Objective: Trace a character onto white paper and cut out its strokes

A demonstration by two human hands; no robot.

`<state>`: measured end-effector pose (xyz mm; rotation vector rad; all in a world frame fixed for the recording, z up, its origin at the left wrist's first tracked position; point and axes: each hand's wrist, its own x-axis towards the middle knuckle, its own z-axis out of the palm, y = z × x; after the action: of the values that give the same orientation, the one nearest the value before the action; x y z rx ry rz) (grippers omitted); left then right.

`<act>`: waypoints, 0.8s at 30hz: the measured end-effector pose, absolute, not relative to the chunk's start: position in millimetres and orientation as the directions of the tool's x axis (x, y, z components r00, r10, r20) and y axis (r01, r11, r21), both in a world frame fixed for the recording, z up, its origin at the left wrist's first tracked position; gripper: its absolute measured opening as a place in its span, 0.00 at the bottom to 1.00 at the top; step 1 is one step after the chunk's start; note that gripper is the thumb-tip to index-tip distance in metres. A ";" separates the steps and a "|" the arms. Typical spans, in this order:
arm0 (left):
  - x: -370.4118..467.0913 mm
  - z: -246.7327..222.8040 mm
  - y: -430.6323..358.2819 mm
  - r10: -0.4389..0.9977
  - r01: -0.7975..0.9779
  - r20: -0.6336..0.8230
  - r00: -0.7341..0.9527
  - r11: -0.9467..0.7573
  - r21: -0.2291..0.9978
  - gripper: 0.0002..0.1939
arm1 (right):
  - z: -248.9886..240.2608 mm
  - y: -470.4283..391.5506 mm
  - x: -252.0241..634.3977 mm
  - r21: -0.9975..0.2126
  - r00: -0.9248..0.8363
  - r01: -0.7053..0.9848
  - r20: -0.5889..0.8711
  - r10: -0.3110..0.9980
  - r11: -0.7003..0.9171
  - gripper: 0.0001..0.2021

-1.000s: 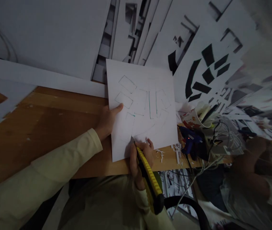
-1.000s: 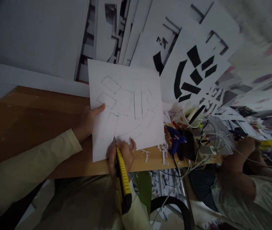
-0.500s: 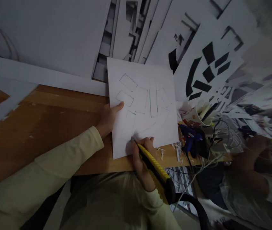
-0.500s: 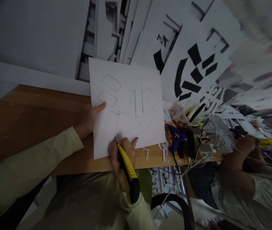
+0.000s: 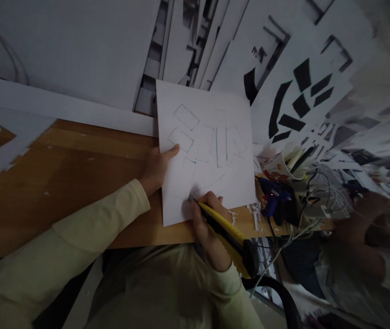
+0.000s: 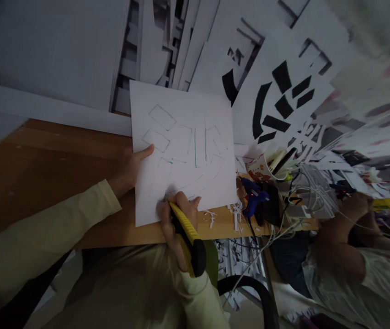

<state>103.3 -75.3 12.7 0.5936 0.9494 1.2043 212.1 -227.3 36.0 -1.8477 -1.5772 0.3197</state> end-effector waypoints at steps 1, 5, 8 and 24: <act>103.2 12.7 -75.3 0.953 -0.508 -0.294 0.066 0.286 0.813 0.11 | 36.0 -226.9 212.6 -0.624 0.227 0.781 0.236 0.945 -0.032 0.09; 102.8 13.9 -74.7 0.954 -0.500 -0.295 0.058 0.284 0.818 0.13 | 33.2 -224.6 216.2 -0.598 0.191 0.801 0.232 0.954 -0.016 0.09; 102.4 13.4 -73.0 0.952 -0.469 -0.302 0.056 0.292 0.834 0.13 | 26.5 -222.3 221.6 -0.608 0.168 0.793 0.289 0.942 0.045 0.08; 82.4 17.7 -81.5 0.777 -0.100 -0.284 0.562 0.404 0.909 0.28 | 7.9 -197.0 232.8 -0.626 0.202 0.654 0.685 0.700 0.424 0.09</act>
<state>82.4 -81.5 17.7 1.0079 0.8002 0.6350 232.8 -197.0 7.9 -1.2634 -1.4878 0.0480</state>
